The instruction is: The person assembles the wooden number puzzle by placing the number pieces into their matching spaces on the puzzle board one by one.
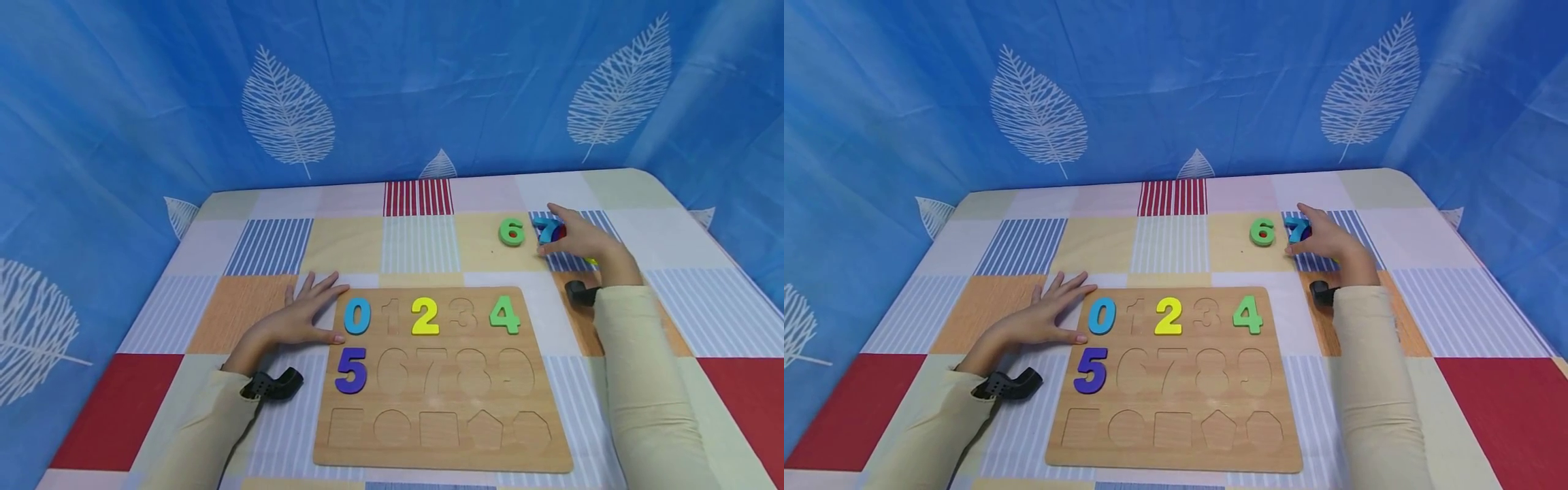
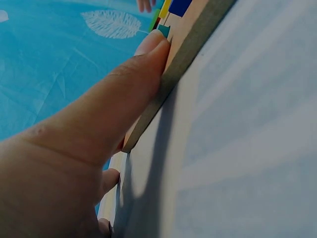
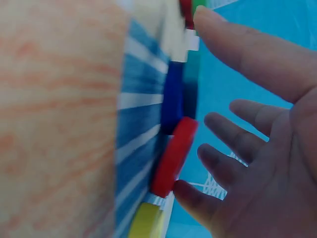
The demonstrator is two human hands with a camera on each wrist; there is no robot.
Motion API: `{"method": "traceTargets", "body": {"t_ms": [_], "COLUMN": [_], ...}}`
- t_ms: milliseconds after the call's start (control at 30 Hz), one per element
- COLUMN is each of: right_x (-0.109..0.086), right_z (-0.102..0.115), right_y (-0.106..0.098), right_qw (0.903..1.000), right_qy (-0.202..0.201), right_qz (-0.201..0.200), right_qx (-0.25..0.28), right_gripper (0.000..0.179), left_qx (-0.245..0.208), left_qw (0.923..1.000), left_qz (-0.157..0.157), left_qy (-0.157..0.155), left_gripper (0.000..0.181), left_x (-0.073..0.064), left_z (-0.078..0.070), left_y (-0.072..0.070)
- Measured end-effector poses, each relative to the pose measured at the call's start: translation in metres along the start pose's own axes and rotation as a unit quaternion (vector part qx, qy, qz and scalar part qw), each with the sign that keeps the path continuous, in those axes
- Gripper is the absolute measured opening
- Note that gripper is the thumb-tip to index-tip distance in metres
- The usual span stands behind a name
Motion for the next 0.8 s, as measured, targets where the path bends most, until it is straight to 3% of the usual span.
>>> {"method": "traceTargets", "body": {"t_ms": [133, 400, 800], "right_x": [0.003, 0.003, -0.018], "right_z": [-0.002, 0.004, 0.032], "right_y": [0.007, 0.005, 0.008], "right_qw": [0.9998, 0.9985, 0.9967], "right_qy": [0.003, -0.024, -0.051], "right_qz": [0.014, -0.005, -0.021], "right_qx": [-0.017, -0.05, -0.059], "right_gripper": [0.096, 0.083, 0.083], "left_qx": [0.001, 0.007, 0.007], "left_qw": [1.0, 0.9999, 0.9998], "left_qz": [0.0, 0.009, 0.016], "left_qy": [0.001, 0.002, -0.002], "left_gripper": [0.088, 0.088, 0.089], "left_x": [-0.003, 0.0, 0.001], "left_z": [0.001, 0.002, 0.0], "left_y": [0.001, -0.004, -0.005]}}
Point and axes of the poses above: each hand's wrist, its own x-axis towards the middle knuckle, its own y-axis out of the palm, z = x × y, the point moved 6 cm from there along x, towards the middle knuckle
